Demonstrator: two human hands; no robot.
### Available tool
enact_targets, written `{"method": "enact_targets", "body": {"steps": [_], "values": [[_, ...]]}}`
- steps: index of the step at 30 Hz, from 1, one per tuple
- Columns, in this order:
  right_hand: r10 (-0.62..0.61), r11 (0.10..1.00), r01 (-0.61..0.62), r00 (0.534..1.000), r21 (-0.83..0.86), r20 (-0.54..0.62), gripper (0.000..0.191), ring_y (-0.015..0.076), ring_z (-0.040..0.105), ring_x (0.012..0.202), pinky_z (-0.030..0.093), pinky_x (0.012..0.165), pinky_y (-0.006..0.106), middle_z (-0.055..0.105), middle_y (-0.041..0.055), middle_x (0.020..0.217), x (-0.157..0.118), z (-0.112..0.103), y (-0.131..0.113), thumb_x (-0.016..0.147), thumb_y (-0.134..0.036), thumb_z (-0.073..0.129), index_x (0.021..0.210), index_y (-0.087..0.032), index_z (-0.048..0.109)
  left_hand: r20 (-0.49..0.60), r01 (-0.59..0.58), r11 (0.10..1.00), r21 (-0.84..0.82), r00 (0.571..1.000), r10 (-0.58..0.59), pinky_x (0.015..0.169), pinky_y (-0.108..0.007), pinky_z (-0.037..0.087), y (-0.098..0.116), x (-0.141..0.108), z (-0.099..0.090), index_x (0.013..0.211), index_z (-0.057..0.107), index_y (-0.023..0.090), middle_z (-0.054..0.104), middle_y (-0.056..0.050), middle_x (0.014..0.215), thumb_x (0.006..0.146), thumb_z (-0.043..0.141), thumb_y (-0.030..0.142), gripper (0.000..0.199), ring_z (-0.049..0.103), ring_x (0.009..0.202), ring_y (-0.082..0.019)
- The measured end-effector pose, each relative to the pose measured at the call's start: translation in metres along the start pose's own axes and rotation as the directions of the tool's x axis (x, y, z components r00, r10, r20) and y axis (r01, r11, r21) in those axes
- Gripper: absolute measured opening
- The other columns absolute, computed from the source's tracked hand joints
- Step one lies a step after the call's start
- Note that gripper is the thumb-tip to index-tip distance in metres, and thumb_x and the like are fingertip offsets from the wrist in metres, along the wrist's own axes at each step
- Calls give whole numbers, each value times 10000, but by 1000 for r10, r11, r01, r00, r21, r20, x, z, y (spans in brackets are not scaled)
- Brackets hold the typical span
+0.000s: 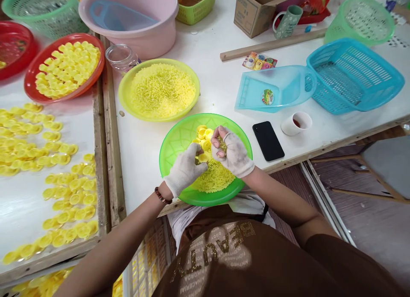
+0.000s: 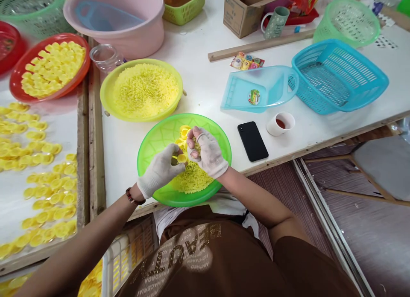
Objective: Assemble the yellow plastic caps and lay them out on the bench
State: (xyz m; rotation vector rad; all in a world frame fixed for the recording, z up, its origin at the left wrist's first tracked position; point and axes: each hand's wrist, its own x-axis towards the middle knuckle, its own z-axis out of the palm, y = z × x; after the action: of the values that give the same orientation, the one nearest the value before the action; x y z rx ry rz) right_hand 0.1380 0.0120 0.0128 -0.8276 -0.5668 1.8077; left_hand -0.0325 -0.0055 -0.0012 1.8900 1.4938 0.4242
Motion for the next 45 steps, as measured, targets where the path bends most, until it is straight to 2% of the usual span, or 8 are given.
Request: {"method": "enact_targets", "body": {"steps": [8,17,21,26,29,35,41,45], "values": [[-279,946,285,958,-155,60,380,112,486,555,387,494,259,483,-28,698,1,19,15,953,-580,642,804,-245,543,-17,-19,967,-254,1000,16,608,-268,337,13,-10,13,859,489,205,501,42,722,787,669,297,214,405,623,-119],[-171,983,170,985,-67,-17,465,67,355,461,270,433,234,412,-68,639,2,15,6,877,-647,698,807,-234,495,14,-5,951,-309,1000,9,626,-269,375,9,-15,11,954,586,174,544,21,785,794,725,325,261,447,658,-120],[-86,969,83,996,-233,-1,465,60,292,429,192,415,238,381,-84,615,-6,2,-2,897,-664,644,811,-236,484,-49,-40,943,-330,998,26,636,-273,421,2,-22,7,1009,622,170,583,12,784,808,754,371,313,501,666,-131],[-36,596,108,994,-796,108,372,111,442,630,345,571,269,506,-42,730,-17,-13,3,840,-518,753,849,-219,531,-244,-126,989,-74,964,105,688,-295,456,2,-31,8,991,661,173,657,-21,804,827,719,270,198,583,719,-163],[28,410,121,989,-904,145,358,138,495,726,393,647,280,553,-33,782,-18,-16,8,794,-435,798,929,-220,546,-271,-177,984,-27,949,163,716,-292,467,3,-34,9,953,670,178,695,-35,842,816,672,180,137,614,759,-170],[269,716,-78,948,-694,171,166,87,546,531,384,457,216,572,-29,819,-20,-20,2,978,-376,514,1041,-224,538,-169,-47,950,-308,986,-6,538,-242,383,-7,-34,7,943,661,169,596,15,672,820,774,418,300,488,571,-113],[224,680,-34,961,-732,164,227,70,526,497,394,441,178,591,-50,703,-21,-16,6,890,-346,706,974,-217,540,-149,-8,891,-454,987,-67,572,-239,423,-12,-35,7,964,667,166,619,5,734,776,826,401,341,504,618,-110],[257,803,-119,953,-583,159,178,81,557,522,398,434,194,639,-16,803,-21,-18,1,928,-355,609,1012,-208,552,-43,42,716,-697,994,-100,658,-252,518,-11,-39,4,990,622,172,657,-12,846,786,831,380,359,593,722,-127]]}}
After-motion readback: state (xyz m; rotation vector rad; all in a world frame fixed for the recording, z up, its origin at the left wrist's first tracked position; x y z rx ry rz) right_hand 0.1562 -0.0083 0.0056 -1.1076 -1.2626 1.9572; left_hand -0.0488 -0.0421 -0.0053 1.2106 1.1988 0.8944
